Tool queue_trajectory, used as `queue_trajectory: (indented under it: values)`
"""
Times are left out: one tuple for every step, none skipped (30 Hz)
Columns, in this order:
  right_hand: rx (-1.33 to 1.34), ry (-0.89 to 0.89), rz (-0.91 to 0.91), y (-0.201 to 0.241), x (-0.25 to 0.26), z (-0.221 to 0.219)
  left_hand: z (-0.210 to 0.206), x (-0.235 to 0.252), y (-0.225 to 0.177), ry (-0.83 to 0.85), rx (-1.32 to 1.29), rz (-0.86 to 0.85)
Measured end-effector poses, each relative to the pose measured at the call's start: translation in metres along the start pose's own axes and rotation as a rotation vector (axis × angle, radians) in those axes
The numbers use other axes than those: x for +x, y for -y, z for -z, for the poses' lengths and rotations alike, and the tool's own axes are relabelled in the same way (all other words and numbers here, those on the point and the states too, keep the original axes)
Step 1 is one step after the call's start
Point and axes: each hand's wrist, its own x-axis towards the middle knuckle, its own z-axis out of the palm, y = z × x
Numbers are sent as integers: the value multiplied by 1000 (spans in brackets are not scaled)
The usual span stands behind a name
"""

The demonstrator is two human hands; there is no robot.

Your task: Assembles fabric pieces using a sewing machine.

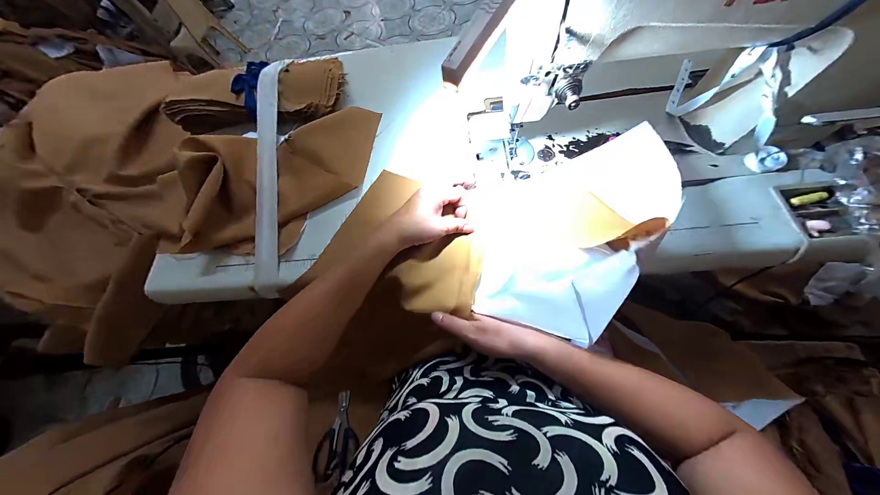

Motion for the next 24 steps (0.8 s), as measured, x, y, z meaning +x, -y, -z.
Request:
queue_trajectory:
  values:
    - [20, 55, 19, 8, 0, -1, 8, -13, -3, -27, 56, 46]
    - [22, 93, 40, 17, -1, -1, 18, -27, -10, -51, 121, 140]
    - [19, 113, 65, 23, 0, -1, 28, -38, -21, -57, 197, 278]
    - [29, 121, 96, 27, 2, -1, 38, -47, -32, -36, 248, 451]
    - [58, 140, 126, 30, 3, 0, 49, -53, -38, -14, 254, 600]
    - [102, 172, 148, 33, 3, 1, 62, -60, -43, 5, 229, 701]
    - [143, 203, 163, 37, 2, 3, 79, -67, -51, -6, 201, 741]
    - [184, 224, 181, 41, 0, 5, 98, -75, -62, -72, 142, 740]
    - [217, 224, 222, 44, -1, 7, 116, -83, -76, -177, 65, 707]
    - [238, 211, 285, 45, 1, 9, 133, -91, -88, -292, -21, 654]
    - [242, 167, 324, 46, 2, 11, 146, -97, -99, -386, -110, 593]
    - [251, 97, 354, 46, 5, 13, 154, -101, -109, -462, -178, 529]
    - [269, 31, 384, 45, 8, 16, 157, -102, -117, -529, -212, 473]
    - [286, -33, 412, 44, 12, 18, 157, -101, -124, -591, -219, 437]
    - [313, -90, 426, 44, 15, 20, 156, -99, -131, -627, -192, 423]
    - [361, -143, 428, 44, 17, 20, 154, -96, -136, -658, -150, 407]
    - [425, -203, 423, 45, 17, 18, 153, -94, -140, -671, -110, 382]
    - [483, -261, 415, 47, 17, 16, 151, -93, -143, -675, -72, 345]
    - [509, -306, 412, 49, 18, 14, 149, -92, -146, -676, -39, 302]
    - [518, -353, 404, 52, 19, 12, 146, -92, -148, -669, -10, 256]
    - [529, -404, 378, 56, 21, 10, 143, -93, -151, -657, 7, 214]
    - [537, -446, 339, 61, 22, 9, 140, -93, -154, -636, 22, 177]
    - [540, -477, 292, 66, 23, 8, 135, -93, -157, -618, 38, 144]
    - [544, -493, 251, 70, 25, 6, 131, -93, -160, -607, 49, 107]
